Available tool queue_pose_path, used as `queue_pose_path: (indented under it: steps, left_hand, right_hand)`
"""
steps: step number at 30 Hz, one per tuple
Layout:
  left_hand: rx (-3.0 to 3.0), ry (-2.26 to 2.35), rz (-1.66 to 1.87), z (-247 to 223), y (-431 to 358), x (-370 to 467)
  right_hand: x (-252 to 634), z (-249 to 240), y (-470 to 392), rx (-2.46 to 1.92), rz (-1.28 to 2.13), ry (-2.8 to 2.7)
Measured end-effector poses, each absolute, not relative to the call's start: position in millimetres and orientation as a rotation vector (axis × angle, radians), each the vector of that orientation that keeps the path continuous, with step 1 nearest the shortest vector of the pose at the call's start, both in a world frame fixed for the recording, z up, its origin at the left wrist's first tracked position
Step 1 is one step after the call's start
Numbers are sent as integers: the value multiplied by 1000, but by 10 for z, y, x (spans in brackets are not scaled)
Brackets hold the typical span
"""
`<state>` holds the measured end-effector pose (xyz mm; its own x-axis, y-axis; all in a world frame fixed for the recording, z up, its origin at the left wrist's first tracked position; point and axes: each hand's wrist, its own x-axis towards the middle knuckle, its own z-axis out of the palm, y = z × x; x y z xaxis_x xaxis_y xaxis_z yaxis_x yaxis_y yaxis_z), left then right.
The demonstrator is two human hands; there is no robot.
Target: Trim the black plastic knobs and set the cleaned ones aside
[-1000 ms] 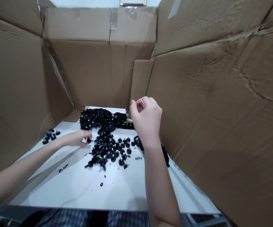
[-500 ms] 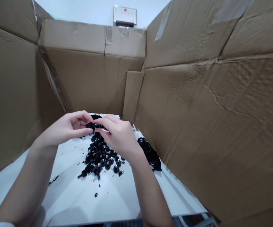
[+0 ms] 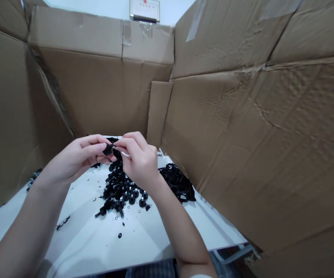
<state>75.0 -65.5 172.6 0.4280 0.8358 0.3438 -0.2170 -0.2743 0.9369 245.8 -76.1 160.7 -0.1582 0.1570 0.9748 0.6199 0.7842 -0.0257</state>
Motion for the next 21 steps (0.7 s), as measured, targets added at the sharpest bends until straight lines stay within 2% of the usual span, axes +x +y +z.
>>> queue_pose_path:
  steps: [8, 15, 21]
  left_hand:
    - [1342, 505, 1157, 1688, -718, 914]
    - [1831, 759, 1291, 1643, -723, 814]
    - [2071, 602, 1617, 1638, -655, 835]
  right_hand:
    - [2428, 1584, -736, -625, -472, -1569]
    - [2492, 1655, -761, -680, -349, -1752]
    - [2589, 1693, -640, -902, -70, -1720]
